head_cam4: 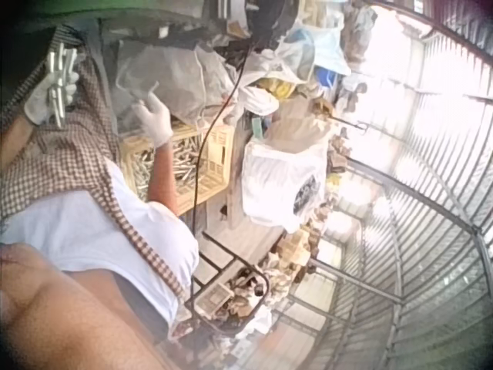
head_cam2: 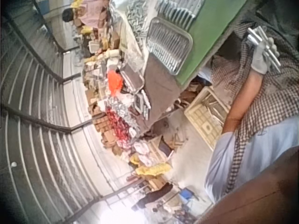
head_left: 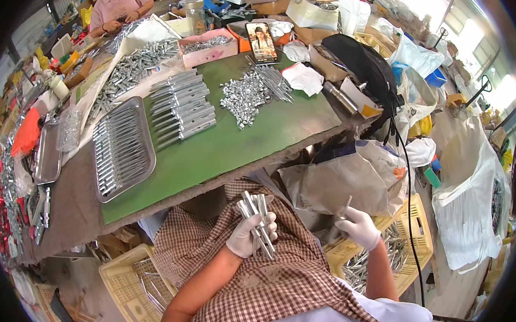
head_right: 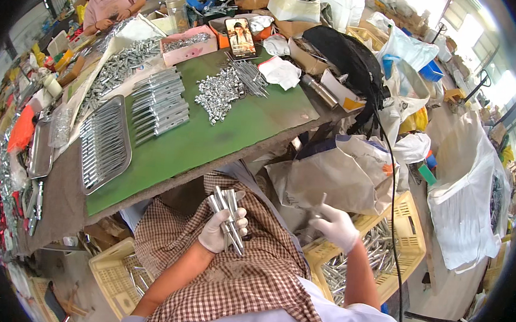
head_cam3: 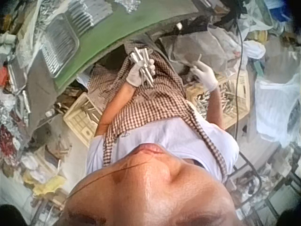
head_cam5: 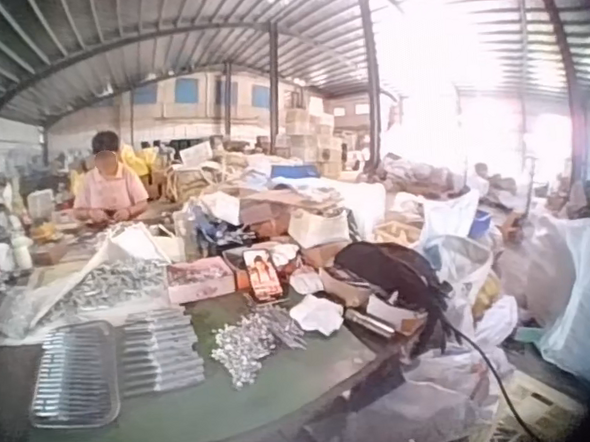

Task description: The person assembles metal components by taking metal rods from a tray and inserting them into hollow metal cylinders by hand, then arranging the assembled pieces on the workbench.

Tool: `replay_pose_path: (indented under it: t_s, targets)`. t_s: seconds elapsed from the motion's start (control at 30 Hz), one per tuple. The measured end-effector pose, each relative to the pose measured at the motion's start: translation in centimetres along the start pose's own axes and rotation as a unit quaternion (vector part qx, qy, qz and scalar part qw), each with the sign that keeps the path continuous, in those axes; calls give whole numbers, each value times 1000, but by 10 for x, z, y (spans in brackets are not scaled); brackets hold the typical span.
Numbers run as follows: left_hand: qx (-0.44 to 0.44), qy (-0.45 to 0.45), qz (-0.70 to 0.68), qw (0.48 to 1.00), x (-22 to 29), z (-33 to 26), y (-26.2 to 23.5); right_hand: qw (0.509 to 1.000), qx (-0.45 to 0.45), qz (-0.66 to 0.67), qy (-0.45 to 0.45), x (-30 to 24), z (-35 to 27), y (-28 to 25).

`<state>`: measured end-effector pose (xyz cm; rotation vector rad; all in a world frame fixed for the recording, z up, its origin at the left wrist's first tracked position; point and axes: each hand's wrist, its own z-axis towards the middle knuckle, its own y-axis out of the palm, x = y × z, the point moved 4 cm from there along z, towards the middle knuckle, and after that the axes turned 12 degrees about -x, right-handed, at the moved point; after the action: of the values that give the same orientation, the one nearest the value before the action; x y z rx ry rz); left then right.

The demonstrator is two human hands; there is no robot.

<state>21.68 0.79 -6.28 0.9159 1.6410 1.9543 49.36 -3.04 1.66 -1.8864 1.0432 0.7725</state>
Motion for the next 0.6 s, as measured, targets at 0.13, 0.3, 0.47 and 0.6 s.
replay_pose_path:
  t_s: [0.13,0.3,0.47,0.6]
  targets:
    - [6,7,16,1000,-2,-11,-6,937,65,-140,-313,-106,8,55]
    - [58,71,123,988,6,-11,11,792,-95,-408,-444,-130,20,111]
    - [30,66,44,996,5,-20,-12,853,-14,-238,-464,-154,30,90]
    - [48,84,-10,995,6,-9,-13,930,-98,281,-214,-164,49,73]
